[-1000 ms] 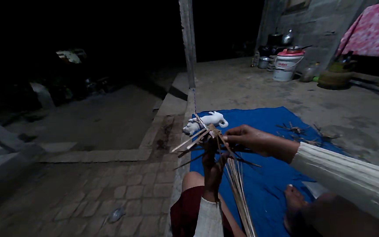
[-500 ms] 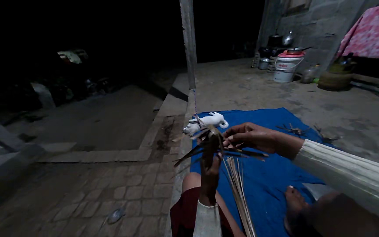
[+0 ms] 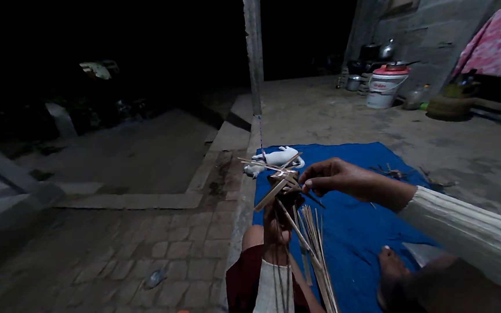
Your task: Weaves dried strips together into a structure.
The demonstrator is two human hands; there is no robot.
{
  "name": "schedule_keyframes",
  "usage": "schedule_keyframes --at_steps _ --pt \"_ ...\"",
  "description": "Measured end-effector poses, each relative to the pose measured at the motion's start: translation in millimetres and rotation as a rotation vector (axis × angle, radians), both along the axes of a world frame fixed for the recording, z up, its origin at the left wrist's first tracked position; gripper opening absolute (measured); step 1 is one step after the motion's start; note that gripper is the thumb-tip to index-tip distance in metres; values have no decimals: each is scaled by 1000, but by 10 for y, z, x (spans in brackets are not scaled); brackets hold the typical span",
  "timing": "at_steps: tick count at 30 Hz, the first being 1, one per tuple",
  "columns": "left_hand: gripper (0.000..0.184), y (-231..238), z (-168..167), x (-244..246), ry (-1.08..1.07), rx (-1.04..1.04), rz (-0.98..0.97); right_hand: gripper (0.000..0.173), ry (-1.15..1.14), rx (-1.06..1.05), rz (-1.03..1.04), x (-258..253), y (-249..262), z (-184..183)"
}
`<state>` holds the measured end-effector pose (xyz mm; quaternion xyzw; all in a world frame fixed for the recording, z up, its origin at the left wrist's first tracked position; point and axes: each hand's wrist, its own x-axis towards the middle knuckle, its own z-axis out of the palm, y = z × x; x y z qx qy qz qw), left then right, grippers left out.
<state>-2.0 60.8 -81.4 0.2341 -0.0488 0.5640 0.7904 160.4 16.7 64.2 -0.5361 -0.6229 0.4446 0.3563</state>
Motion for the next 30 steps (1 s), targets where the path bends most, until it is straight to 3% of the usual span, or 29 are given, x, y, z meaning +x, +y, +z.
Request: schedule_keyframes --at_steps 3,6,10,15,17,22,26,30 --pt "19 -17 26 19 63 -4 57 12 7 -4 -2 -3 6 -5" --pt "18 -61 78 100 345 36 441 19 -12 -58 -19 -38 -17 30" --pt "20 -33 49 143 400 312 719 29 -32 -148 49 -63 -34 -1" --pt "16 41 -68 218 505 471 907 16 -12 -152 58 -104 -14 -64" --pt "16 25 -47 217 485 439 851 11 0 -163 20 -119 -18 -63" --pt "16 -5 153 129 297 23 467 7 84 -206 -22 -88 -26 -17" --pt "19 -35 150 128 423 -34 467 22 121 -221 124 -47 -23 -61" --pt "16 -45 96 166 460 144 588 38 110 -227 175 -71 6 -146"
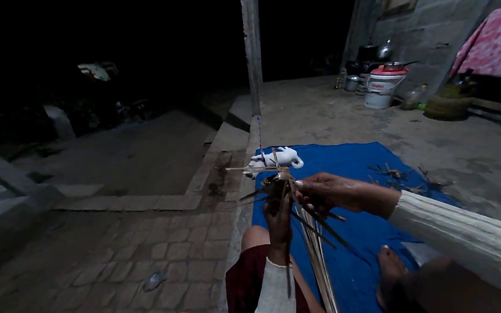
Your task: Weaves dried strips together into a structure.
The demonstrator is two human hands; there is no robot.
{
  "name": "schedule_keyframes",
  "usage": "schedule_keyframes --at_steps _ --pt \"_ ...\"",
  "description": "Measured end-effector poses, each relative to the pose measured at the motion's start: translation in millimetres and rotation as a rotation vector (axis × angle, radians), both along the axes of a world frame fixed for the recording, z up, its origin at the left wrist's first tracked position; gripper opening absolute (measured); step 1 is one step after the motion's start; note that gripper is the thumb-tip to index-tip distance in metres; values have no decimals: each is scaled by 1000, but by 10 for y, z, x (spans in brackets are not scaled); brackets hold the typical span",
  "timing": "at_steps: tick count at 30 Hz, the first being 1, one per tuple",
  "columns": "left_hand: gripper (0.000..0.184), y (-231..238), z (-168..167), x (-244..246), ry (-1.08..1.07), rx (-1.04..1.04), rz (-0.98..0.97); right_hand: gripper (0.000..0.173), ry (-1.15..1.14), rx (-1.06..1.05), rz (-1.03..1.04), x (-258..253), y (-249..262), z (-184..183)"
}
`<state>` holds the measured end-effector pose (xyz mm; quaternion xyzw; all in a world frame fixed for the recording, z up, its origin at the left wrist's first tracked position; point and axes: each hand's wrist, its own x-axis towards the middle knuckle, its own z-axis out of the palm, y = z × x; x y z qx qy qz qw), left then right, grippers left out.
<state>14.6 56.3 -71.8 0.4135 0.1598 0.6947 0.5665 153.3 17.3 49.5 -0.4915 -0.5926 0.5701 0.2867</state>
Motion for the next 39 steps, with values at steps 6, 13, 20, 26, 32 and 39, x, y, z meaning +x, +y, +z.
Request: schedule_keyframes --at_steps 6,13,20,26,32,39 --pt "15 86 -125 17 143 341 249 13 -45 -16 -103 -53 -24 37" --pt "18 38 28 -3 -164 4 -50 12 -316 81 -55 -3 12 49" --pt "21 -26 67 -37 -111 -120 -114 14 -384 117 -32 18 -46 130" --pt "25 -52 67 -20 -124 -123 -147 9 2 167 -210 -28 -31 136" --pt "29 -61 56 -24 -136 -134 -180 9 55 196 -268 -37 -4 104" --pt "24 -67 19 -9 -104 -135 -165 9 9 200 -255 -49 3 78"
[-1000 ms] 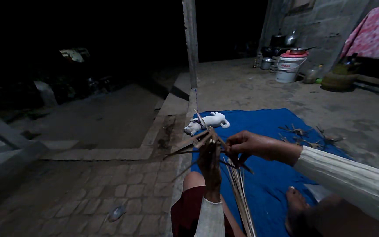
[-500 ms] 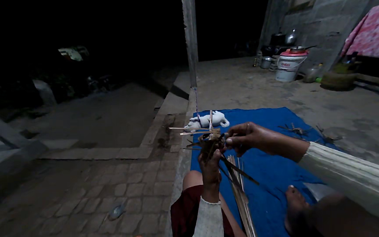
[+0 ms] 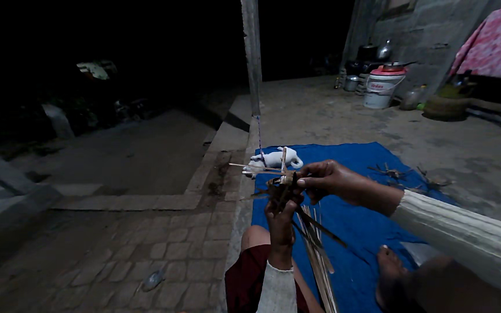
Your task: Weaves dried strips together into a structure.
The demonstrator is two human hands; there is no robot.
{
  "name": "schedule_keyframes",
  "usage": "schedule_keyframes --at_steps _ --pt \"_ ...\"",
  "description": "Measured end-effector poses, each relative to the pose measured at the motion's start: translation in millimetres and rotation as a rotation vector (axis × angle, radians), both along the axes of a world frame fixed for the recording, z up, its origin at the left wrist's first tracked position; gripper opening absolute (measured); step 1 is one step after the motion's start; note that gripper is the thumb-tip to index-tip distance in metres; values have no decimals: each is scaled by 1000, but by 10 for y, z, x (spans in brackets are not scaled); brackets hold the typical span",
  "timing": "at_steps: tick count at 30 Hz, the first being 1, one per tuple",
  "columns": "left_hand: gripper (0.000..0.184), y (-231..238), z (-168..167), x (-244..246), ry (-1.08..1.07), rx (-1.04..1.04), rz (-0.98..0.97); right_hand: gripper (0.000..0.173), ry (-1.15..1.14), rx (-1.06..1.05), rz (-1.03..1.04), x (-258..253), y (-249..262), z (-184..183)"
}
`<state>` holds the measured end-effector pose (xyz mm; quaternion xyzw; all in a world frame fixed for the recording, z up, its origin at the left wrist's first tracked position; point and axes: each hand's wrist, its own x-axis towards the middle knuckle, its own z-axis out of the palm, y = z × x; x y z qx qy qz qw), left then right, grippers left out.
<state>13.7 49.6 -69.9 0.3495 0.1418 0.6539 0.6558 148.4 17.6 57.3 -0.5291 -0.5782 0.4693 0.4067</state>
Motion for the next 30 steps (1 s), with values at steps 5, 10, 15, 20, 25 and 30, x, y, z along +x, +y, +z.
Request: schedule_keyframes --at_steps 5,10,15,20,25,30 --pt "27 29 -65 -4 8 131 -41 11 -56 9 -13 0 7 12" --pt "17 18 -47 -16 88 126 -80 10 -121 -47 2 59 21 43" --pt "9 23 -51 -54 74 184 -102 9 -126 -84 3 44 4 65" --pt "18 52 -60 -57 142 160 -122 10 -141 -85 -8 65 21 62" --pt "15 -17 87 9 121 -52 5 15 -318 -56 54 58 21 20" --pt "15 -11 24 42 56 1 98 27 -312 47 33 -32 12 -58"
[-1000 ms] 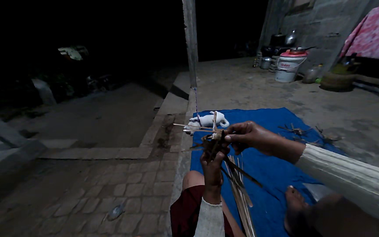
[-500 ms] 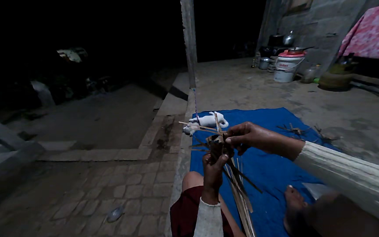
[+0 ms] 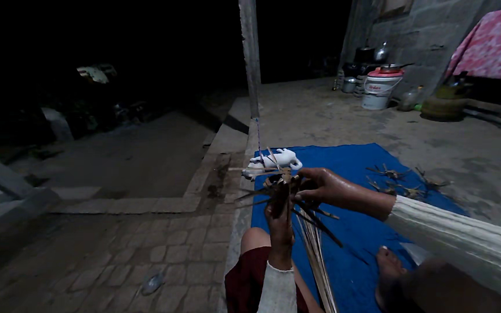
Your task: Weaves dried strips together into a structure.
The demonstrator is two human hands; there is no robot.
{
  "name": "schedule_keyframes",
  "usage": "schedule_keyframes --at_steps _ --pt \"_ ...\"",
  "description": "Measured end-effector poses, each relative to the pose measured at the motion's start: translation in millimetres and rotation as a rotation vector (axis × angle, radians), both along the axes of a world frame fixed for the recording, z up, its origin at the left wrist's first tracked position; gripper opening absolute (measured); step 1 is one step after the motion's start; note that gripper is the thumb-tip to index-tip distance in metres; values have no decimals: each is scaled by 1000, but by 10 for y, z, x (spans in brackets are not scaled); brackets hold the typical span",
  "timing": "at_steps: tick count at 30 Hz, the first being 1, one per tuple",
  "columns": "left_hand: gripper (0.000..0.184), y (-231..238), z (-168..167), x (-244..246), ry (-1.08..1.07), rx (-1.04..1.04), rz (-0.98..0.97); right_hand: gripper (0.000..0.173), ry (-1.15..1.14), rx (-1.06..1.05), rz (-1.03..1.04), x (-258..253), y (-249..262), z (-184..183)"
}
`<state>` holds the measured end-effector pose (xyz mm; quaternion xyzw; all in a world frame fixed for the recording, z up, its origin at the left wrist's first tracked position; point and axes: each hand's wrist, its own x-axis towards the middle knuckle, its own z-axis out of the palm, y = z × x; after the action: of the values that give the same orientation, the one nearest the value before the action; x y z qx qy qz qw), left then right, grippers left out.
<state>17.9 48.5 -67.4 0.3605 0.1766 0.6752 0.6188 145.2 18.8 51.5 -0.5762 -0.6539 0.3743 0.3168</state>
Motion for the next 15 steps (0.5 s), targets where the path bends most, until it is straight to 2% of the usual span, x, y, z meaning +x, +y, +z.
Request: schedule_keyframes --at_steps 3,7,11,13,15 --pt "14 22 -15 1 -1 34 20 24 81 -24 1 3 3 16" --pt "19 93 -26 -10 -78 83 115 22 -115 -218 193 140 33 11" --pt "19 140 -8 -63 -90 69 127 23 -377 -6 134 188 35 25" --pt "20 138 -36 -43 -41 139 113 23 -339 97 59 194 39 27" --pt "20 122 -55 2 26 215 131 25 -241 99 10 154 33 45"
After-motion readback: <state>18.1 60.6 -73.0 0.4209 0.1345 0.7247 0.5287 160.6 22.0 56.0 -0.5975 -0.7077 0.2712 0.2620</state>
